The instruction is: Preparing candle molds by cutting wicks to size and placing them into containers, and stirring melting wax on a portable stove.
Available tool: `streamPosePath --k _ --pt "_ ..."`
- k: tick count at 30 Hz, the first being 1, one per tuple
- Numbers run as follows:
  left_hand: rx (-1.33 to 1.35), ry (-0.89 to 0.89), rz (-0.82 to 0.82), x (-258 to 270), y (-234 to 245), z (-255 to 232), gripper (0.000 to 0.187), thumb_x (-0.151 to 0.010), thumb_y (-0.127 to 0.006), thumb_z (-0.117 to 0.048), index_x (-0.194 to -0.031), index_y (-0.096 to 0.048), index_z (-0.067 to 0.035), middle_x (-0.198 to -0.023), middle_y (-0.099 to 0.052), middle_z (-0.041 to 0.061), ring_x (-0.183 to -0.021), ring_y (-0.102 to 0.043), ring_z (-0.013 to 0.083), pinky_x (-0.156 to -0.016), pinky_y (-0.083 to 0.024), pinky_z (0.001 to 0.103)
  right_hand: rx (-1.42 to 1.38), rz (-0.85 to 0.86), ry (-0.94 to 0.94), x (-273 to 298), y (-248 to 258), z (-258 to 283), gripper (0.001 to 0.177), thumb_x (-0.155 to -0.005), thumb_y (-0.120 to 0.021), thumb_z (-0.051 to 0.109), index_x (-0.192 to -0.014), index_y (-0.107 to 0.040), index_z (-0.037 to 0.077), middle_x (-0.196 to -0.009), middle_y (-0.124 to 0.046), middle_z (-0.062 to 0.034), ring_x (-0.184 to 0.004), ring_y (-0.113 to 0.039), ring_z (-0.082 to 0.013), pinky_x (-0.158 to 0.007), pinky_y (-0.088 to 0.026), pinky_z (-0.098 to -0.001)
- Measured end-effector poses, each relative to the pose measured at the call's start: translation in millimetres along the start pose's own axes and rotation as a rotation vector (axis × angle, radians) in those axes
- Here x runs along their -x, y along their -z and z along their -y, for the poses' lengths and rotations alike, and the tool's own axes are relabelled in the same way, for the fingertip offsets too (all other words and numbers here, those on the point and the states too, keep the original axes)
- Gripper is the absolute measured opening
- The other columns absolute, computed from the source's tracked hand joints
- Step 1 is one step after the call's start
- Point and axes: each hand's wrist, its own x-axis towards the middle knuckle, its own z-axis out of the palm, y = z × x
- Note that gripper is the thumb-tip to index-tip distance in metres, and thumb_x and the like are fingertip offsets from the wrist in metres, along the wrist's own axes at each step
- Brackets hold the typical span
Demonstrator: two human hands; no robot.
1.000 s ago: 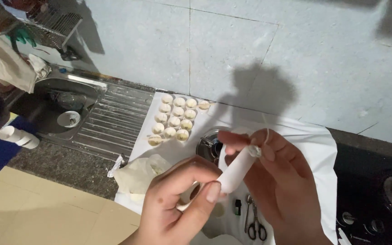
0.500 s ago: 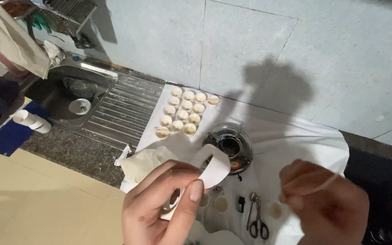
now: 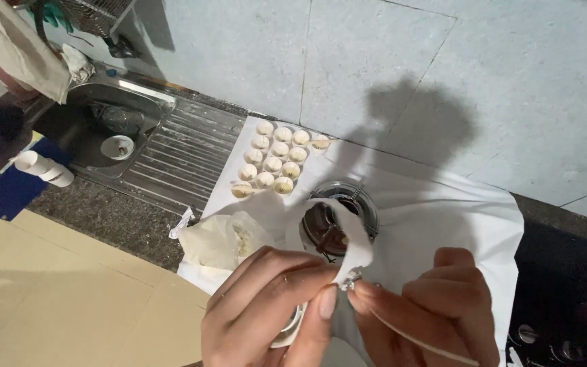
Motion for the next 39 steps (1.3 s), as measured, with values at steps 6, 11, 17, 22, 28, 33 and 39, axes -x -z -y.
streamPosePath --k 6,11,17,22,28,33,39 --pt "0.031 -0.069 0.03 -1.1 -0.5 5.3 0.019 -0.093 -0.056 -0.014 -0.085 -0.07 -0.005 -0.076 -0.068 0.006 -0.065 -0.063 0.0172 -0.064 -0.053 0.025 0.018 0.049 -0.035 -7.0 0.3 8.2 0.02 -0.081 -0.086 0.006 -0.092 -0.07 0.013 -0.079 -0.04 0.002 -0.068 -0.037 -0.0099 -0.094 -0.046 -0.036" --pt "0.016 -0.125 0.009 -2.9 -3.1 5.6 0.021 -0.093 -0.054 -0.014 -0.083 -0.07 -0.006 -0.075 -0.068 0.005 -0.06 -0.057 0.0173 -0.061 -0.05 0.025 0.015 0.098 0.058 -4.3 6.8 -10.8 0.026 -0.079 -0.089 0.011 -0.092 -0.07 0.022 -0.082 -0.045 0.0044 -0.072 -0.043 -0.0097 -0.101 -0.051 -0.0406" --pt "0.025 -0.157 0.006 -5.2 -5.0 7.3 0.022 -0.095 -0.051 -0.013 -0.083 -0.068 -0.006 -0.076 -0.067 0.006 -0.061 -0.055 0.0186 -0.061 -0.049 0.026 -0.041 0.15 0.088 -19.8 9.5 -10.2 0.021 -0.079 -0.087 0.011 -0.089 -0.071 0.02 -0.079 -0.049 0.0035 -0.066 -0.045 -0.0092 -0.089 -0.05 -0.0355" --pt "0.007 -0.228 -0.008 -8.5 -7.3 12.0 0.03 -0.096 -0.047 -0.017 -0.079 -0.068 -0.006 -0.071 -0.065 0.005 -0.058 -0.052 0.0184 -0.058 -0.048 0.026 -0.101 0.206 0.026 -28.2 12.2 -2.3 0.019 -0.078 -0.084 0.009 -0.086 -0.07 0.019 -0.076 -0.051 0.0016 -0.066 -0.045 -0.0099 -0.099 -0.052 -0.0365" --pt "-0.027 -0.287 -0.008 -10.5 -7.5 19.1 0.032 -0.097 -0.045 -0.016 -0.077 -0.068 -0.006 -0.069 -0.064 0.004 -0.056 -0.051 0.0178 -0.056 -0.047 0.025 -0.188 0.213 0.013 -34.7 7.3 -4.7 0.014 -0.08 -0.08 0.012 -0.084 -0.069 0.021 -0.074 -0.046 0.0025 -0.065 -0.038 -0.0104 -0.089 -0.05 -0.0324" --pt "0.01 -0.26 0.02 -10.1 -8.4 18.4 0.031 -0.097 -0.044 -0.016 -0.079 -0.067 -0.005 -0.072 -0.064 0.005 -0.058 -0.051 0.0185 -0.058 -0.047 0.026 -0.184 0.229 0.064 -34.6 7.1 -12.1 0.011 -0.083 -0.078 0.017 -0.09 -0.071 0.021 -0.077 -0.046 0.0025 -0.068 -0.036 -0.0131 -0.085 -0.047 -0.0348" --pt "0.046 -0.184 0.026 -9.5 -11.2 17.0 0.021 -0.093 -0.053 -0.009 -0.078 -0.067 -0.003 -0.07 -0.063 0.007 -0.058 -0.049 0.0193 -0.058 -0.045 0.026 -0.188 0.244 0.078 -40.7 5.4 -16.2 0.014 -0.081 -0.081 0.017 -0.092 -0.073 0.02 -0.075 -0.045 0.003 -0.068 -0.032 -0.0136 -0.083 -0.043 -0.0341"
